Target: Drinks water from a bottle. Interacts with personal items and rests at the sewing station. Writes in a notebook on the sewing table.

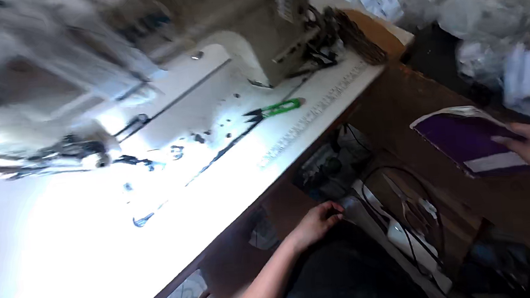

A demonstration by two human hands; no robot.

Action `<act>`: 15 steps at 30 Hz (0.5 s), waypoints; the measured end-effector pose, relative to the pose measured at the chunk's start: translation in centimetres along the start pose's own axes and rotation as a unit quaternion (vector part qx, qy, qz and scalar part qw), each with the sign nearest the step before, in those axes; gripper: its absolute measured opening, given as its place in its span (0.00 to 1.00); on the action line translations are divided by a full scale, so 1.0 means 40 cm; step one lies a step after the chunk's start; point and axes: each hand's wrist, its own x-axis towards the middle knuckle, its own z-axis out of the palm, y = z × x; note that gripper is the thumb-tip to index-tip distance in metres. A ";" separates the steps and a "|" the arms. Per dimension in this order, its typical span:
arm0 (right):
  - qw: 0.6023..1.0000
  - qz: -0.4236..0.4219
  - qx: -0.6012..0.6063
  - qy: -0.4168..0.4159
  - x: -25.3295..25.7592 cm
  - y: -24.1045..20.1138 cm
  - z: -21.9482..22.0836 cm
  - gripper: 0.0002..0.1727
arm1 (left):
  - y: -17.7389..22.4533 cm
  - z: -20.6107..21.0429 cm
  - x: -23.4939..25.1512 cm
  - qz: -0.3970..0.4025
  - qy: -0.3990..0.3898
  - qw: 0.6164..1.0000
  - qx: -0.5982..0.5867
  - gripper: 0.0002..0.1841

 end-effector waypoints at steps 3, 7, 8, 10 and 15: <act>0.985 -0.113 0.130 0.005 -0.032 -0.229 -0.064 0.26 | 0.081 -0.003 -0.081 0.108 0.087 0.990 -0.005 0.26; 0.897 -0.341 0.274 -0.071 -0.067 -0.623 0.032 0.31 | 0.147 0.006 -0.211 0.312 0.313 0.890 -0.110 0.43; 0.876 -0.365 0.291 -0.122 -0.070 -0.714 0.080 0.33 | 0.145 0.000 -0.241 0.324 0.397 0.850 -0.123 0.43; 0.855 -0.373 0.294 -0.209 -0.074 -0.867 0.168 0.37 | 0.118 -0.036 -0.300 0.265 0.573 0.774 -0.049 0.40; 0.836 -0.352 0.271 -0.322 -0.072 -1.024 0.291 0.45 | 0.042 -0.084 -0.409 0.097 0.609 0.726 0.303 0.39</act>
